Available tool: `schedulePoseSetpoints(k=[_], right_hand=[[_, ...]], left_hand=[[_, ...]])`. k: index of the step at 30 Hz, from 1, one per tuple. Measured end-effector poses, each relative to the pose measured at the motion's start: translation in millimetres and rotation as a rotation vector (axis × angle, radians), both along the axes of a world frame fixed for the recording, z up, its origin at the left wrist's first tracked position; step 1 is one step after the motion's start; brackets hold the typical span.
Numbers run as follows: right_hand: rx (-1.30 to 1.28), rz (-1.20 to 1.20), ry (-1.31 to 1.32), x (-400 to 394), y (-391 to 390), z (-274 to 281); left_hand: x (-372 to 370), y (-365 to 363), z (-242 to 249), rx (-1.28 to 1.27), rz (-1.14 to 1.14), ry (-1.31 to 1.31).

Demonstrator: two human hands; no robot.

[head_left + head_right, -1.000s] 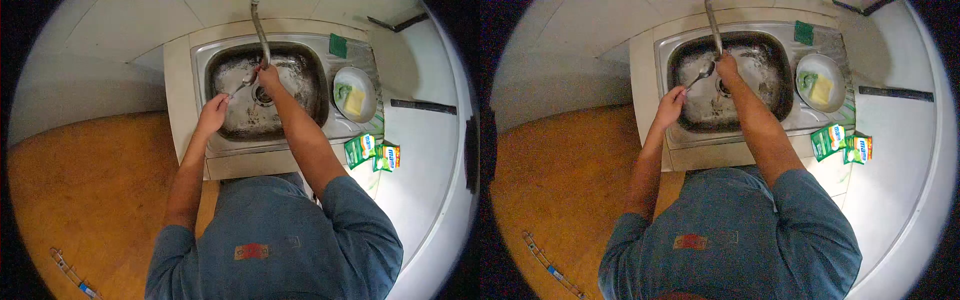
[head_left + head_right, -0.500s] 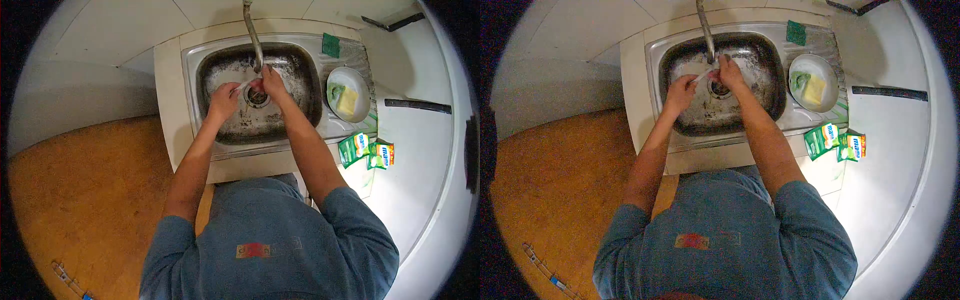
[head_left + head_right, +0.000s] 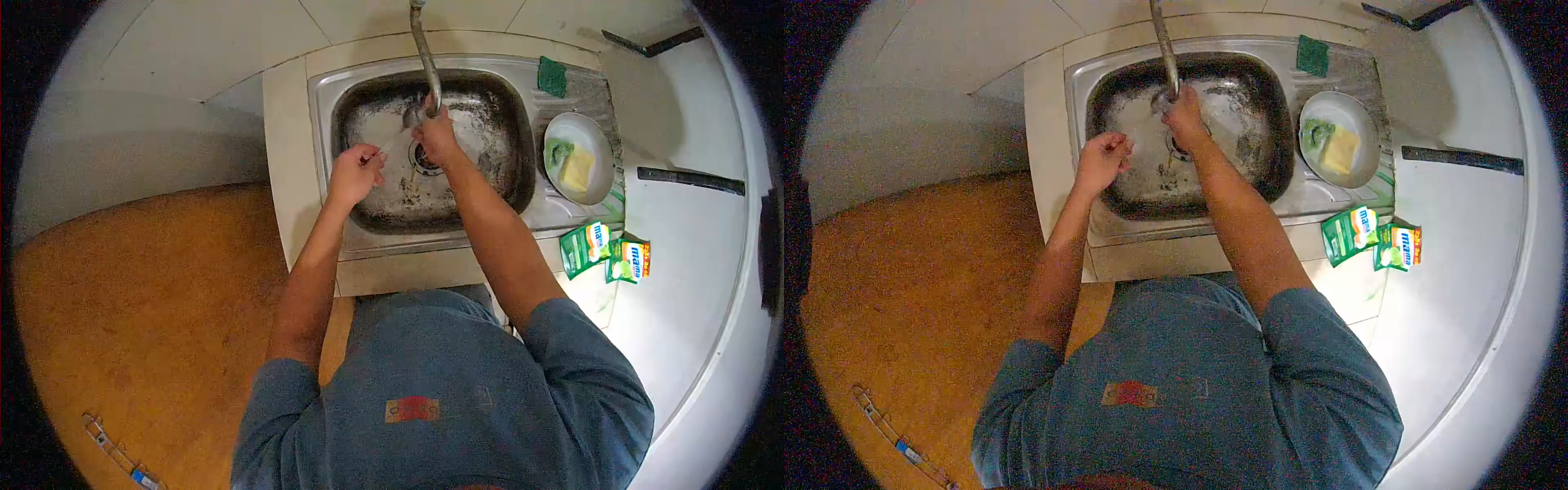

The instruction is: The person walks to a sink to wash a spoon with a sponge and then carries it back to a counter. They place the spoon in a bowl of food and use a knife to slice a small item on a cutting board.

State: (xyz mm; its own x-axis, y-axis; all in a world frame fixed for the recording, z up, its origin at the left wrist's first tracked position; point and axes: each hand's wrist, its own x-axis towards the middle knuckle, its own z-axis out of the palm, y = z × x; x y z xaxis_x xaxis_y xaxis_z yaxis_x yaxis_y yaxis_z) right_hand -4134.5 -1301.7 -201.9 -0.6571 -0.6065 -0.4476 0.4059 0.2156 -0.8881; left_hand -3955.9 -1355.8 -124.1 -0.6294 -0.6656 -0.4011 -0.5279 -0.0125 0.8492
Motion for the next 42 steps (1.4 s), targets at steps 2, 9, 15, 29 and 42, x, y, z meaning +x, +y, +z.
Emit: schedulePoseSetpoints(k=[2, 9, 15, 29, 42], right_hand=[[-0.002, -0.187, -0.050, 2.3, -7.2, 19.5], [-0.065, -0.052, -0.116, -4.0, -7.2, 28.0], [-0.177, -0.107, -0.456, -1.7, 9.1, 37.3], [0.258, 0.134, 0.639, -57.2, 64.9, 54.8], [0.290, 0.256, 0.614, -42.6, 50.4, 61.3]], left_hand=[[4.9, 1.4, 7.7, 0.099, 0.099, 0.082], [28.9, 0.0, 8.3, 0.084, 0.202, 0.144], [14.1, 3.5, 5.5, 0.067, 0.149, 0.146], [-65.6, 0.1, 3.9, 0.123, -0.276, -0.044], [-61.1, -13.3, -11.3, -0.280, -0.378, 0.006]])
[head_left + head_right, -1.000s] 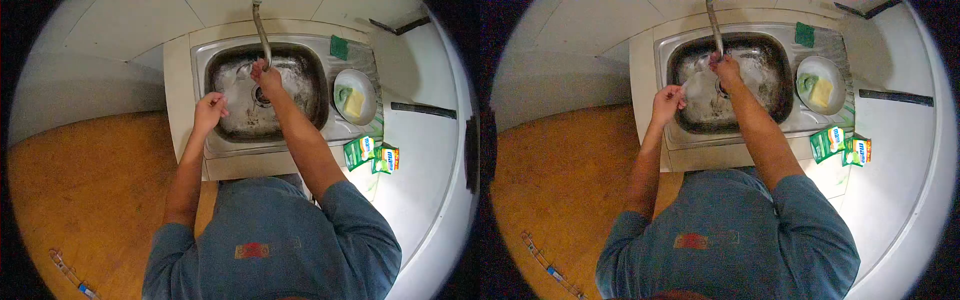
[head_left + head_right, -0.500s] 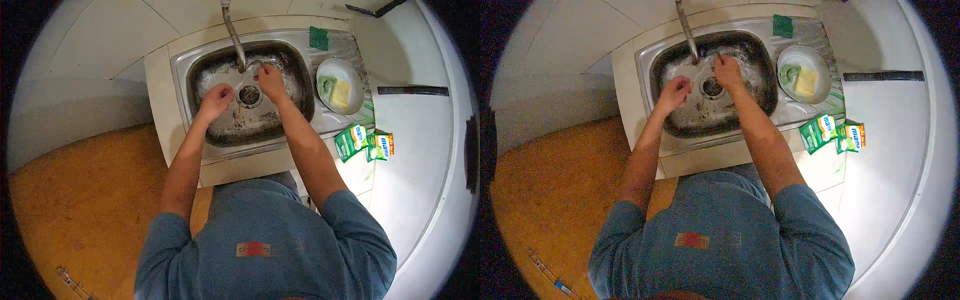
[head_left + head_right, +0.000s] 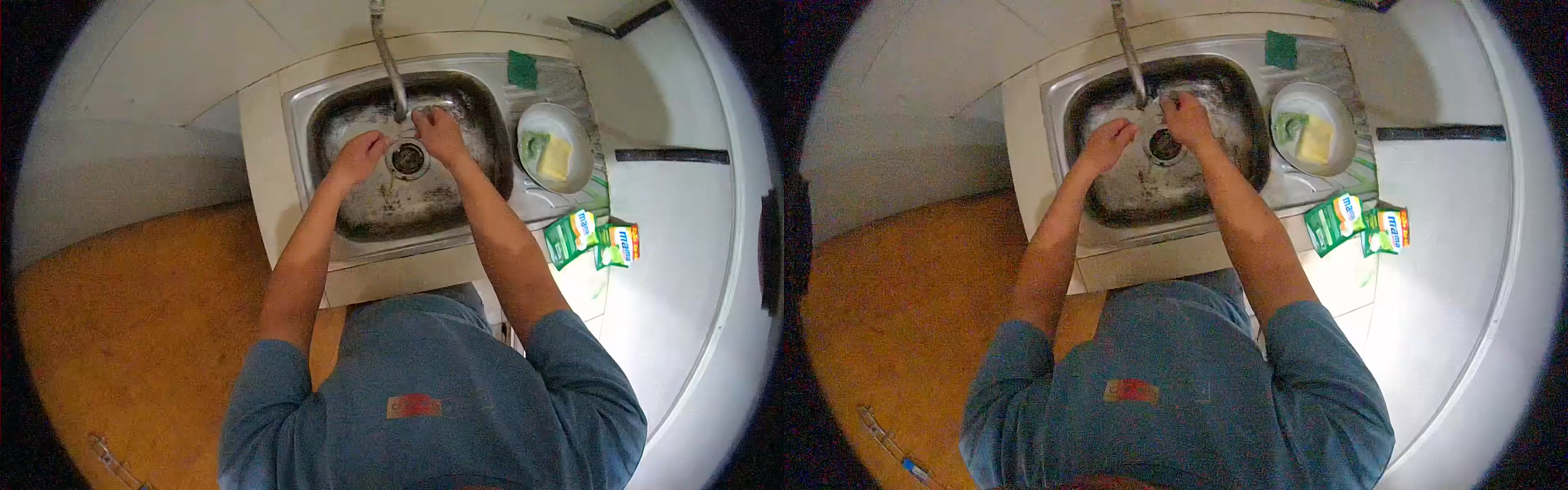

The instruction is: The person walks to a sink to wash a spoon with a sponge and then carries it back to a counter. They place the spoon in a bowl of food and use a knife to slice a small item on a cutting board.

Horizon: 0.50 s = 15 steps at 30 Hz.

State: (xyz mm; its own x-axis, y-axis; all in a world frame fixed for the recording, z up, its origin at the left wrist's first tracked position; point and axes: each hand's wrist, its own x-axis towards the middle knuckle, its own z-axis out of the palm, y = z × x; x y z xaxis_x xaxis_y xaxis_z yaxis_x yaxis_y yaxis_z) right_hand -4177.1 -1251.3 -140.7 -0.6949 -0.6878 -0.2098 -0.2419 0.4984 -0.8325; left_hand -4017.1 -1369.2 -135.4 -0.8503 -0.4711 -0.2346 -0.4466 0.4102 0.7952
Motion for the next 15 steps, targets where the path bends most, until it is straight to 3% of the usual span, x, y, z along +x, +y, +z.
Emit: schedulePoseSetpoints(k=[1, 3, 4, 11, 13, 15], right_hand=[[-0.007, 0.014, -0.003, 5.6, -7.0, -10.7], [-0.186, 0.002, -0.363, 19.9, -19.7, -24.7], [-0.119, 0.046, -0.409, 24.6, -19.8, -20.3], [0.091, 0.051, -0.268, 38.5, -46.5, -26.7], [-0.099, -0.199, -0.295, 40.2, -57.0, -44.9], [-0.227, -0.226, -0.310, 43.1, -63.1, -44.0]], left_hand=[[10.2, -0.5, 6.2, 0.019, 0.030, -0.034], [29.2, -2.3, 12.9, 0.033, 0.070, -0.070], [38.2, -3.9, 13.0, -0.007, 0.056, -0.038], [52.8, -4.4, 28.6, 0.007, 0.131, -0.036], [57.1, -4.5, 26.5, -0.014, 0.127, -0.032], [59.6, -4.9, 21.1, -0.038, 0.117, -0.026]])
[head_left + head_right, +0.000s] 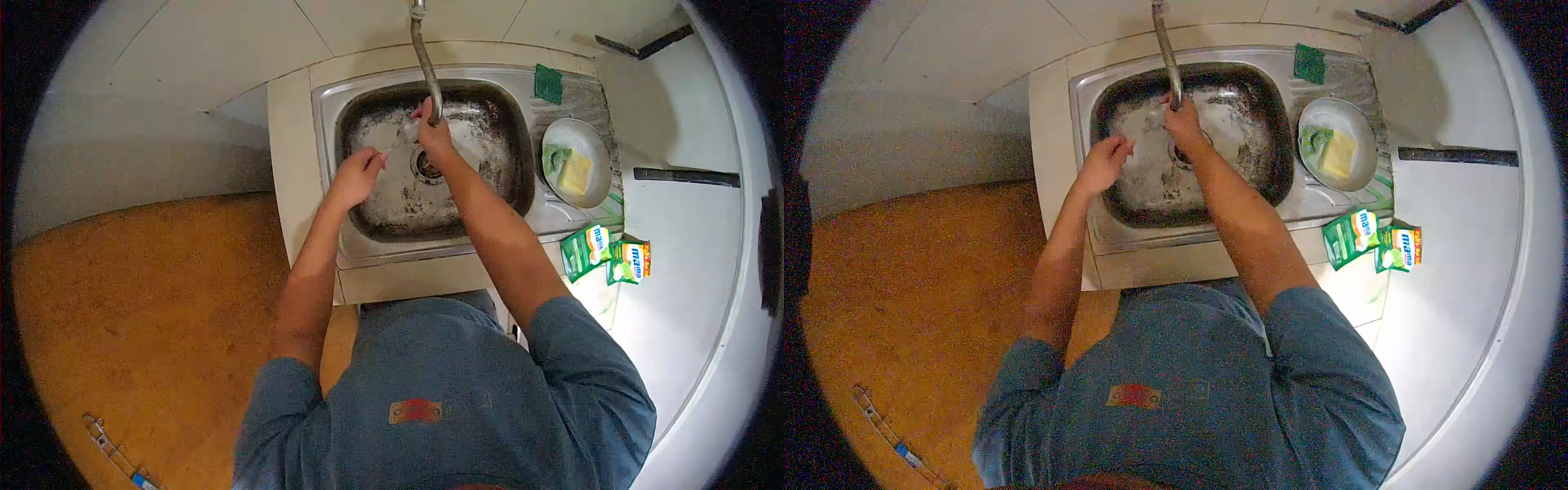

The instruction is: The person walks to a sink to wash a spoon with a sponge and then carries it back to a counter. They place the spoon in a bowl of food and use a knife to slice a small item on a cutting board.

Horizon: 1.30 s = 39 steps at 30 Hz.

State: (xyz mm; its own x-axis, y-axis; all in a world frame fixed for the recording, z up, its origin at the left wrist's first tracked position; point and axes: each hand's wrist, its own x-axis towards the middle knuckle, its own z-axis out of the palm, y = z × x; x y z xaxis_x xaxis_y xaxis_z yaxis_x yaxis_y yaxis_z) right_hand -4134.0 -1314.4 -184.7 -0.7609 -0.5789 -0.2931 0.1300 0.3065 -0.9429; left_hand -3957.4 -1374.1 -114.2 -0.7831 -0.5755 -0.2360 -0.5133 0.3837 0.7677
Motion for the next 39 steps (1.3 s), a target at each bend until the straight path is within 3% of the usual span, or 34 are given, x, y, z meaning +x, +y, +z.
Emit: schedulePoseSetpoints(k=[1, 3, 5, 7, 8, 10, 11, 13, 15, 17, 19, 23, 25, 29, 31, 35, 38, 39], right_hand=[[-0.120, -0.041, -0.004, 1.3, -2.1, 4.4], [-0.143, 0.012, 0.093, -11.7, -11.2, -40.2], [-0.165, 0.070, 0.193, -15.8, -13.1, -45.4], [0.088, 0.073, 0.062, -9.0, -6.3, -16.4], [0.086, 0.075, 0.063, -5.4, -7.5, -18.5], [0.169, -0.108, 0.382, 1.4, -7.7, -30.0], [0.168, -0.109, 0.385, -2.2, -4.8, -34.8], [0.227, 0.206, -0.010, -12.6, 4.9, -37.4], [0.184, 0.221, 0.017, -15.0, 4.0, -75.7], [0.147, 0.235, 0.043, -17.1, 15.1, -66.8], [-0.074, 0.040, -0.408, -10.5, 40.0, 20.2], [-0.057, 0.152, -0.348, -12.8, 54.1, 32.1], [0.008, 0.267, -0.006, -14.1, 55.9, 24.9], [-0.045, 0.216, -0.171, -24.6, 53.8, 16.7], [0.130, 0.207, 0.189, -25.8, 47.2, 4.3], [0.083, 0.322, 0.183, -21.5, 41.4, 2.7], [-0.006, 0.445, -0.012, -16.7, 35.5, 3.4], [0.084, 0.460, -0.030, -15.7, 35.7, 17.2]], left_hand=[[3.2, 0.0, -3.4, 0.014, 0.040, 0.000], [12.1, 1.4, -3.3, 0.024, 0.076, -0.002], [21.2, 6.8, 8.4, 0.106, 0.161, 0.069], [23.7, 7.3, 19.3, 0.099, 0.152, 0.016], [24.4, 7.1, 22.1, 0.095, 0.143, -0.039], [23.6, 6.8, 12.1, 0.091, 0.149, 0.046], [21.5, 6.0, 7.1, 0.089, 0.155, 0.132], [11.5, 3.0, 9.3, 0.087, 0.132, 0.072], [1.5, 3.0, 8.6, 0.090, 0.109, 0.012], [-7.3, 5.8, 3.9, 0.064, 0.083, 0.048], [-15.7, 4.4, 4.4, 0.047, 0.051, 0.009], [-27.4, 1.1, -11.8, 0.055, -0.051, 0.063], [-32.7, 6.7, -13.1, 0.044, -0.057, 0.029], [-36.3, 14.1, -4.0, 0.104, -0.030, -0.057], [-35.0, 14.9, 1.4, 0.126, -0.017, -0.062], [-22.0, 7.6, -3.0, 0.068, 0.009, 0.026], [-12.7, -2.2, -5.5, 0.137, 0.076, -0.055], [-9.9, -4.3, -10.2, 0.135, 0.077, -0.055]])
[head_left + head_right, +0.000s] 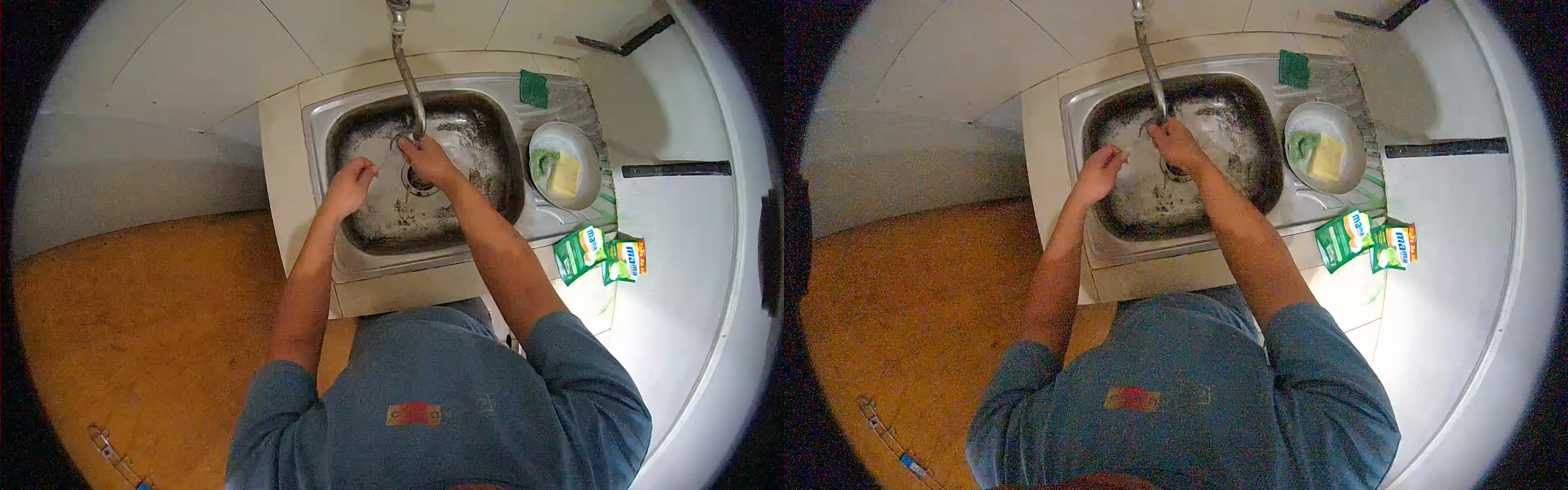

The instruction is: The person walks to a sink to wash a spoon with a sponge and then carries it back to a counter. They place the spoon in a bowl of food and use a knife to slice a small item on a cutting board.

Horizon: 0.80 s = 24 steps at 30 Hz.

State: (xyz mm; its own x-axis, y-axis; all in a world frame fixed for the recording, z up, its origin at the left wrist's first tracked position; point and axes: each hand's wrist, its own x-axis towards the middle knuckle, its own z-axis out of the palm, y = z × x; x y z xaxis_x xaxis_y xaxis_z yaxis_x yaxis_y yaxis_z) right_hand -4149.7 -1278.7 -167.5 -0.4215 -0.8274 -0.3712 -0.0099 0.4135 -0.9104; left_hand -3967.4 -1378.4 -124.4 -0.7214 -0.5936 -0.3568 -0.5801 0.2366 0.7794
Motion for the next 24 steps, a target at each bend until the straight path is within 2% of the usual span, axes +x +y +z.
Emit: schedulePoseSetpoints(k=[2, 4, 5, 7, 8, 11, 13, 16, 18, 20, 21, 23, 24], right_hand=[[0.087, 0.016, 0.002, 5.9, 0.5, 13.4], [0.036, -0.156, -0.083, 10.8, -0.1, 16.7], [0.038, -0.156, -0.083, 10.1, 0.6, 14.6], [-0.033, -0.334, 0.166, 5.0, 7.1, -0.6], [-0.032, -0.333, 0.166, -2.8, 11.8, -7.5], [0.019, -0.277, 0.083, -22.9, 27.7, -15.3], [-0.059, -0.401, -0.239, -29.1, 41.1, -6.9], [-0.127, -0.549, -0.185, -36.1, 58.4, -3.8], [-0.097, -0.553, -0.145, -43.4, 66.9, -2.3], [-0.067, -0.552, -0.106, -48.0, 74.3, 2.4], [-0.042, -0.493, -0.116, -50.4, 76.7, 5.2], [-0.018, -0.434, -0.121, -52.7, 77.3, 11.0], [-0.084, -0.431, -0.104, -51.9, 73.8, 13.0]], left_hand=[[4.5, -3.0, -10.2, -0.003, -0.036, 0.065], [2.1, -0.8, -3.3, -0.020, -0.031, 0.077], [0.8, 1.2, -0.3, -0.032, -0.028, 0.089], [-3.9, 0.7, -0.4, -0.035, -0.038, 0.068], [-7.1, -0.9, -0.4, -0.044, -0.047, 0.050], [-20.5, 0.1, 1.2, -0.125, -0.131, 0.074], [-34.2, 0.5, -10.9, -0.106, -0.141, 0.083], [-60.4, 4.4, -19.7, -0.098, -0.160, 0.116], [-74.9, 8.7, -16.9, -0.106, -0.182, 0.136], [-88.5, 12.7, -2.3, -0.082, -0.156, 0.047], [-93.1, 13.3, -1.0, -0.079, -0.164, 0.050], [-100.9, 14.7, 2.7, 0.088, -0.125, 0.055], [-101.2, 14.5, 0.2, 0.088, -0.125, 0.059]])
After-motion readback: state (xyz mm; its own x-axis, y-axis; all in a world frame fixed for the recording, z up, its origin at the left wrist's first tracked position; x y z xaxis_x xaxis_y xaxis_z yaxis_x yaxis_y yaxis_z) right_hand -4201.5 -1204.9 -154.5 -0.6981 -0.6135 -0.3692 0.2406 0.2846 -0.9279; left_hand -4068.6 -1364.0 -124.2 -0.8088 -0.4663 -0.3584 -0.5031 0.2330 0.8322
